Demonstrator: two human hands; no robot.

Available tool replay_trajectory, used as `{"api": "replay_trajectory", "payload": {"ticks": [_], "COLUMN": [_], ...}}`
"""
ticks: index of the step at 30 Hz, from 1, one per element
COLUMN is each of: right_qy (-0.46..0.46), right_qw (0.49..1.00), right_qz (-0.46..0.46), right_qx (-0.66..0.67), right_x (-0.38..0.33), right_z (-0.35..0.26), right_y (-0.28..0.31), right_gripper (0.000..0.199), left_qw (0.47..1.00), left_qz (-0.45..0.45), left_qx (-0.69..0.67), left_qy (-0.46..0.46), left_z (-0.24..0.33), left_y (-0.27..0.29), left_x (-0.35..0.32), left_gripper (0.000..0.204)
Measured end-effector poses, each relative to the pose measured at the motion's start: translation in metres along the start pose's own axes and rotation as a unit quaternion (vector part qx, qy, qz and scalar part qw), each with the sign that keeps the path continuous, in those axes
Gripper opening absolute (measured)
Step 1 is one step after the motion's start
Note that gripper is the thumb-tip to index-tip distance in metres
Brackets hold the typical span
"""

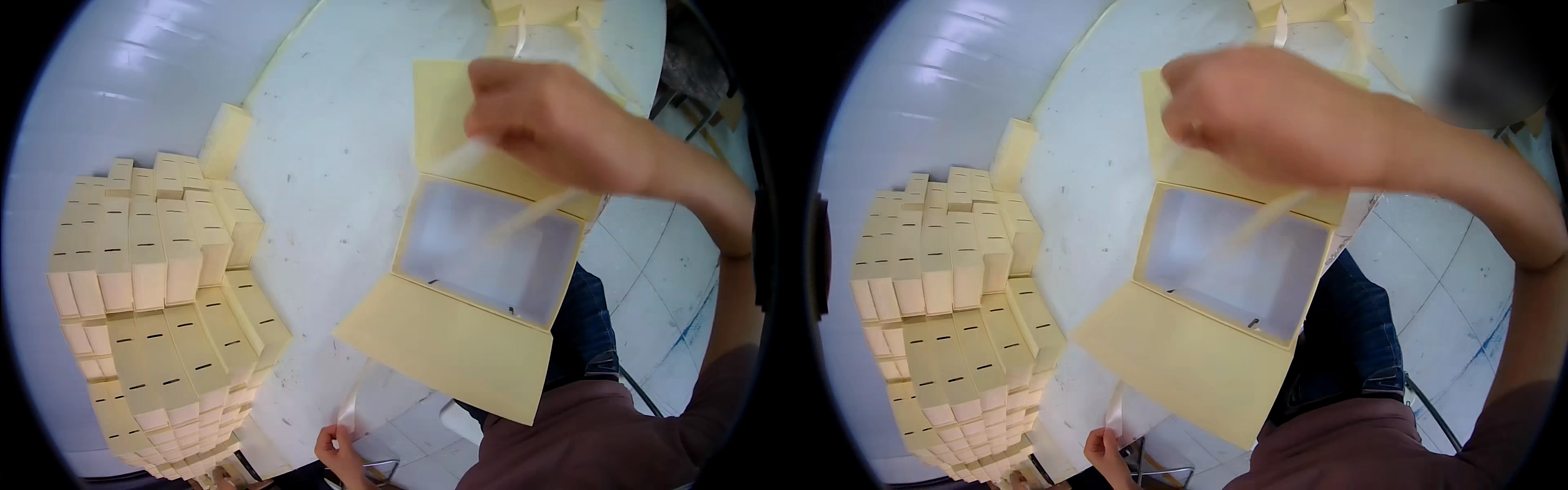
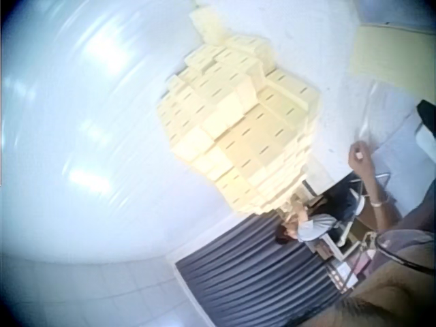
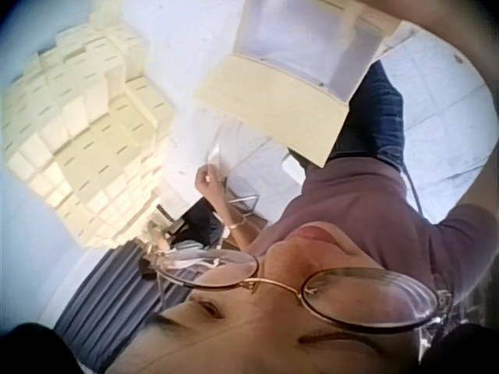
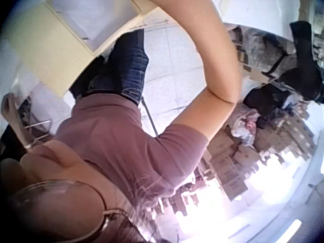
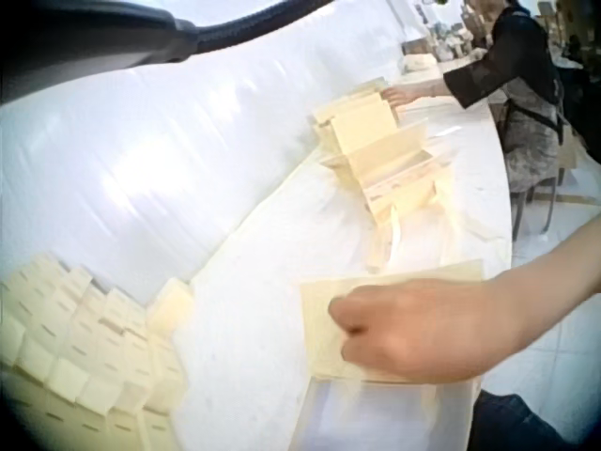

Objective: The person repeatedly picks up small yellow boxes from a stack, opens them, places a white ribbon inside, and closes them. The person handles the boxes one at a time and places the finished boxes back on the table.

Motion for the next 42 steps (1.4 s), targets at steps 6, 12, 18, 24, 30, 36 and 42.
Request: {"api": "replay_trajectory", "payload": {"ticks": [6, 12, 18, 24, 30, 36, 42], "right_qy": [-0.268, 0.02, -0.143, -0.063, -0.116, -0.262, -0.285], "right_qw": [0.86, 0.929, 0.915, 0.887, 0.945, 0.903, 0.953], "right_qz": [0.203, -0.022, -0.245, 0.056, 0.299, 0.234, -0.006], "right_qx": [0.385, 0.368, 0.286, 0.455, 0.062, 0.247, -0.104], "right_x": [0.003, -0.008, -0.03, -0.016, -0.056, -0.12, -0.164], "right_z": [0.076, -0.03, -0.015, -0.006, 0.007, 0.076, 0.083], "right_y": [0.013, -0.011, -0.051, 0.009, 0.108, 0.152, 0.129], "right_gripper": [0.02, 0.028, 0.019, 0.033, 0.044, 0.047, 0.029], "left_qw": [0.979, 0.891, 0.834, 0.81, 0.707, 0.704, 0.65], "left_qz": [0.119, 0.101, -0.131, -0.284, -0.338, -0.365, -0.31], "left_qx": [0.14, 0.056, 0.031, 0.097, 0.277, 0.233, 0.332], "left_qy": [-0.088, -0.439, -0.536, -0.504, -0.556, -0.562, -0.609], "left_z": [0.012, 0.166, 0.297, 0.33, 0.333, 0.32, 0.325], "left_y": [0.019, 0.002, -0.048, -0.09, -0.129, -0.134, -0.134], "left_x": [-0.004, -0.004, 0.006, 0.029, 0.03, 0.032, 0.029], "left_gripper": [0.018, 0.045, 0.062, 0.06, 0.035, 0.013, 0.007]}}
Point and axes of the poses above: each hand's wrist, its own x-axis towards the middle knuckle, its own y-axis out of the back of the hand, z = x × y, the point moved 6 cm from there along x, towards the middle knuckle, and after that the axes turned 11 degrees about x, right-handed, at the moved point
